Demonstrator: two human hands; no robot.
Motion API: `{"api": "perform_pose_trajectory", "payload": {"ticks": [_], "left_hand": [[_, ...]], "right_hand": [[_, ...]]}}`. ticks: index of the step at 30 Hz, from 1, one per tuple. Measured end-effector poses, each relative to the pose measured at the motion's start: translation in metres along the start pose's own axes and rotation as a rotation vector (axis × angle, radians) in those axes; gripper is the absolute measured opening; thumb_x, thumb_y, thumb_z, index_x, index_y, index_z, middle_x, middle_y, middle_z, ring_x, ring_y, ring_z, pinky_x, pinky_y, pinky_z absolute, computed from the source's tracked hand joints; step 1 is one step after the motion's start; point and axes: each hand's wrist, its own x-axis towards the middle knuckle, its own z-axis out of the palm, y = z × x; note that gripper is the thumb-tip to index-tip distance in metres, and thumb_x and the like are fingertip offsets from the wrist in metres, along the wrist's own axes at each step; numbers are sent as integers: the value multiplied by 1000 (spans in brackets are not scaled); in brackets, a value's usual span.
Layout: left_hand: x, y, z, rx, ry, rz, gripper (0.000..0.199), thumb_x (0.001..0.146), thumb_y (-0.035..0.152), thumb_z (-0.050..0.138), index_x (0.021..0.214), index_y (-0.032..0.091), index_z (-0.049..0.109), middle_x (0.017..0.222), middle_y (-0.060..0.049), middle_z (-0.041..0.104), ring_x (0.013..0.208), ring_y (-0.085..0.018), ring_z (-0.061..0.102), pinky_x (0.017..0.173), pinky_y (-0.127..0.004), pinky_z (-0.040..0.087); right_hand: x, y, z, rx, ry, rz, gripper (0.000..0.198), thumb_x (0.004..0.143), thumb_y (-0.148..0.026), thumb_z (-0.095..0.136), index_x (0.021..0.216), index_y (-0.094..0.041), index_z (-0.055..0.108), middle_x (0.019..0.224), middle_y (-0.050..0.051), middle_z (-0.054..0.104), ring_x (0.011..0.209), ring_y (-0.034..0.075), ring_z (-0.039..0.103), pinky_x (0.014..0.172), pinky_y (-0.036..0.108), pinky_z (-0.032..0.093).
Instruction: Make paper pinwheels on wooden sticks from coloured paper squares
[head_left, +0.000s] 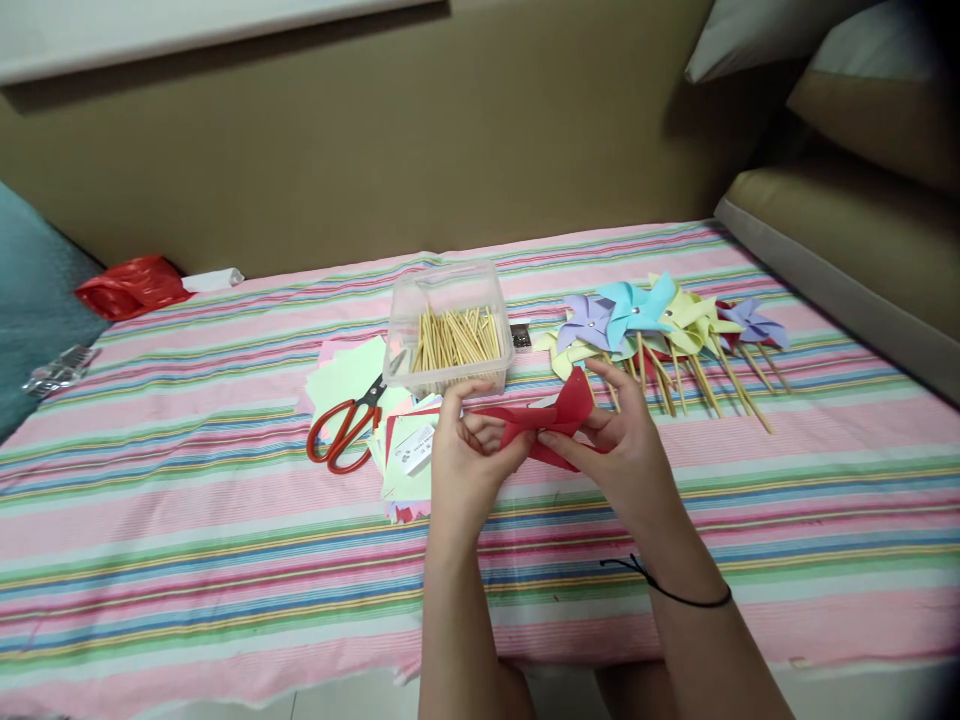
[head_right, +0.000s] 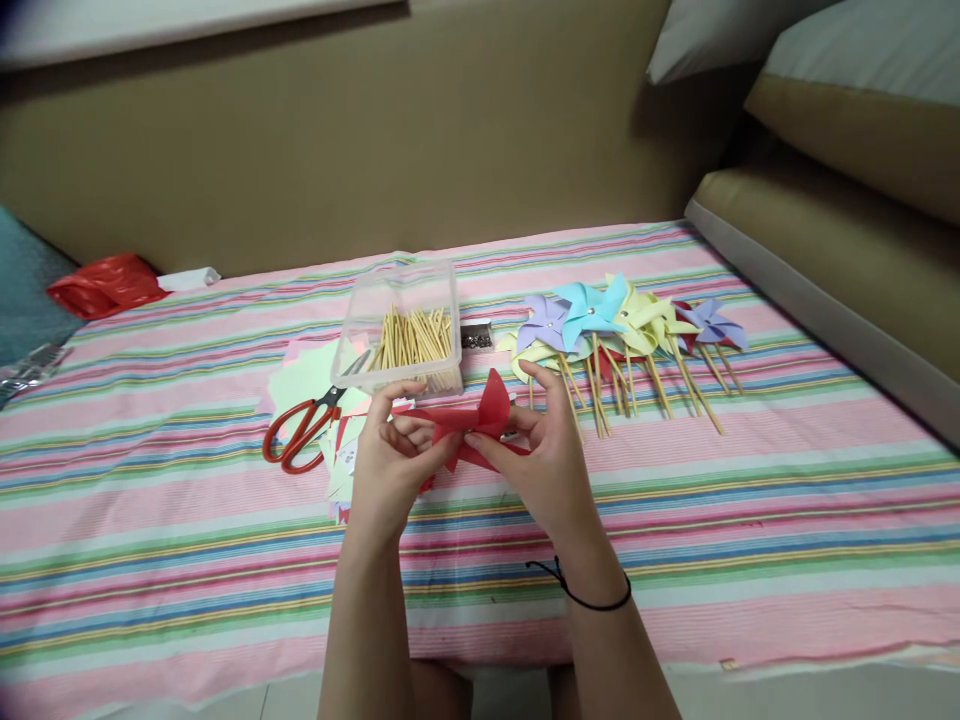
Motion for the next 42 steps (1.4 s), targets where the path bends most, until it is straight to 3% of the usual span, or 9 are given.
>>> {"api": "perform_pose_trajectory", "payload": {"ticks": [10,21,27,34,42], "left_hand": [[-2,0,-1,-21,-111,-35,52,71,22,77,110,24,44,73,2,69,67,-13,67,60,-21,50],[1,1,0,-58,9,-79,59,66,22,82,110,23,43,69,5,67,50,-8,58,44,-15,42],[2,-1,0,-73,-4,-77,62,64,23,83,112,23,44,76,1,72,65,-13,68,55,-20,51],[4,-4,0,-33,-13,-58,60,65,20,82,112,23,45,70,2,71,62,-14,68,57,-21,51],[4,-3,0,-54,-12,-38,56,64,19,81,108,22,47,86,-1,72,72,-15,71,67,-24,55]], "right_hand": [[2,1,-4,25,21,68,72,65,-31,84,124,-27,42,84,2,76,77,21,73,73,38,61],[2,-1,-5,-21,23,58,69,70,-38,80,127,-29,43,83,1,76,80,23,73,77,41,59],[3,-2,-4,-103,82,20,69,70,-37,80,128,-27,43,81,1,75,76,22,72,74,40,58],[3,-3,-4,-87,83,28,65,71,-38,79,126,-30,44,81,0,73,80,22,71,72,39,59],[2,-2,-7,-70,36,60,72,70,-36,80,130,-29,42,81,1,74,80,24,72,76,43,59]]}}
